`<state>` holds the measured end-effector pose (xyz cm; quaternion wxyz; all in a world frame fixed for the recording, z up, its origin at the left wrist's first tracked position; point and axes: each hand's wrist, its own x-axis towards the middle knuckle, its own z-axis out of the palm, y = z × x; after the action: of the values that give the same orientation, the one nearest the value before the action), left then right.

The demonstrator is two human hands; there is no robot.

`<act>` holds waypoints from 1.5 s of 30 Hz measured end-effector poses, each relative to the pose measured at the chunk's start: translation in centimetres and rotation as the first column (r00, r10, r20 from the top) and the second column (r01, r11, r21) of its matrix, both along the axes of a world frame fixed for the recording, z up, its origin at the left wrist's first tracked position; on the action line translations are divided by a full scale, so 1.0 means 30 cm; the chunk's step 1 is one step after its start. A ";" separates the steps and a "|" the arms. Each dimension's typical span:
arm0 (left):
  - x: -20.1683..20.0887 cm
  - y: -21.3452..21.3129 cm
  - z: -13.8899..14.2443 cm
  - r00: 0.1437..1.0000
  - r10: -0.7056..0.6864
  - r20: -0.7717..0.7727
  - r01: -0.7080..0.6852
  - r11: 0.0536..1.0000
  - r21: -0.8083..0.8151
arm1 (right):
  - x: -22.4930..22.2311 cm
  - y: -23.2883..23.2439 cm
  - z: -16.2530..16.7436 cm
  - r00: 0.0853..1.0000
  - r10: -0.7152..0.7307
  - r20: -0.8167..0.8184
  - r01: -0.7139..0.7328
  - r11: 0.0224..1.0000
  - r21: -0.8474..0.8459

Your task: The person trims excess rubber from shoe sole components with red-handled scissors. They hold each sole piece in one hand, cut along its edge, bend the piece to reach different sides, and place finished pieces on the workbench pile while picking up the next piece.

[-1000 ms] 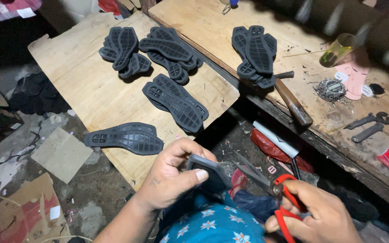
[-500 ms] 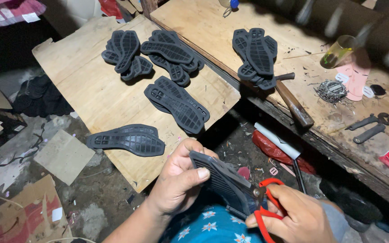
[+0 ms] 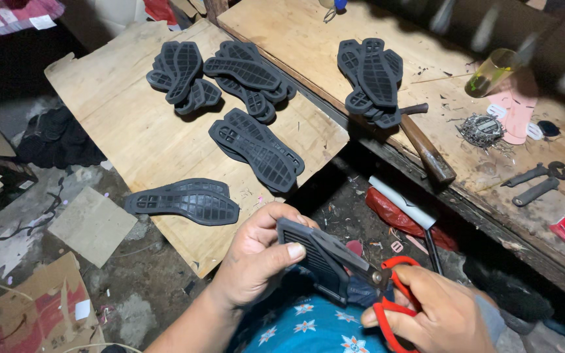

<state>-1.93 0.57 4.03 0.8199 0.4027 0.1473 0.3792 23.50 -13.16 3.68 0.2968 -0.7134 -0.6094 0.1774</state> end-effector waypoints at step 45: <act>0.029 -0.026 0.082 0.940 -0.241 0.241 0.305 0.909 -0.283 | 0.064 -0.005 0.121 0.908 -0.079 0.411 -0.051 0.954 0.296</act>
<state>-1.06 -0.20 6.48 0.9294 0.2425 0.0646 0.2705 25.43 -13.33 7.29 0.2658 -0.6858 -0.6732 -0.0762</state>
